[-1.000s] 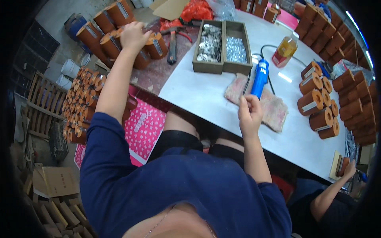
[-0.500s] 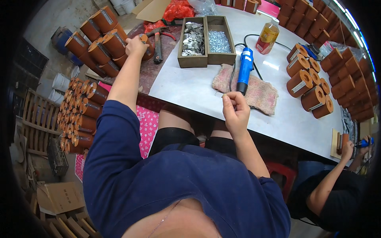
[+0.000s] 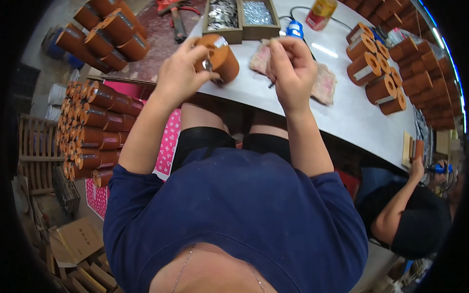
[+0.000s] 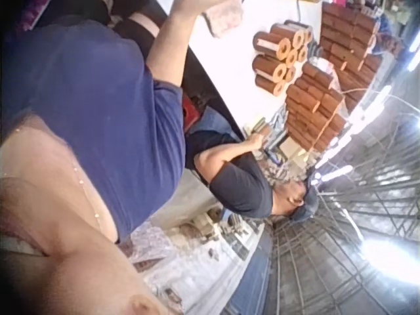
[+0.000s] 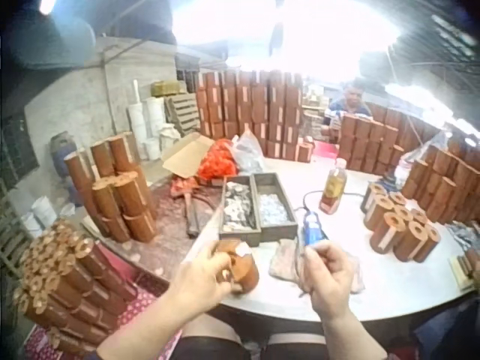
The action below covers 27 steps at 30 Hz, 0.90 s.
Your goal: Assembling small cylindrical parts with metal plates and screws at a workbench.
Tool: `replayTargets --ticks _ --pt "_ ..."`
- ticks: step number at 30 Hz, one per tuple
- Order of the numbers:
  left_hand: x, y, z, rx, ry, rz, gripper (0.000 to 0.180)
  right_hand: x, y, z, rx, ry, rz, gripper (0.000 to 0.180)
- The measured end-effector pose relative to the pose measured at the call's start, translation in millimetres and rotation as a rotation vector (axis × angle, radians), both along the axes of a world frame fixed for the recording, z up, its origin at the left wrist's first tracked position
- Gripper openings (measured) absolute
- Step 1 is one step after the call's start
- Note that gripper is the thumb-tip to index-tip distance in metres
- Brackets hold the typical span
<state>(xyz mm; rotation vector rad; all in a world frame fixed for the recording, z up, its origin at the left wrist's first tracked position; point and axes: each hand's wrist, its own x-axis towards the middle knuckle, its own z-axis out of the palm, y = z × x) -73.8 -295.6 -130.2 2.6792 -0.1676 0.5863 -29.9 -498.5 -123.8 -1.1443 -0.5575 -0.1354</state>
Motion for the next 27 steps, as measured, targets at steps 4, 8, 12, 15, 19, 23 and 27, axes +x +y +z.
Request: replayTargets --ticks 4,8,12,15,19,23,27 --pt "-10.3 -24.8 -12.3 0.021 -0.010 0.017 0.042 1.3 6.9 7.2 0.027 -0.017 0.037 0.011" --pt "-10.0 -19.7 -16.0 0.033 -0.143 0.002 0.048 7.6 6.2 3.6 0.043 -0.014 0.086 0.013" --pt "-2.0 -16.0 -32.6 -0.248 -0.253 -0.160 0.041 21.0 23.0 5.9 0.135 -0.021 0.192 0.013" --pt "-0.4 -25.3 -41.5 -0.395 -0.299 -0.198 0.036 22.7 51.3 1.3 0.289 0.130 0.203 0.006" --pt "0.6 -25.1 -47.5 -0.562 -0.283 -0.187 0.033 28.0 65.9 -8.8 0.216 0.064 0.278 0.007" --pt "-0.7 -25.5 -44.2 -0.575 -0.262 -0.209 0.028 26.4 65.2 -5.7 0.172 0.110 0.257 0.008" --pt "0.1 -26.2 -43.8 -0.541 -0.292 -0.210 0.027 31.0 65.5 -13.7 0.202 0.076 0.272 0.009"
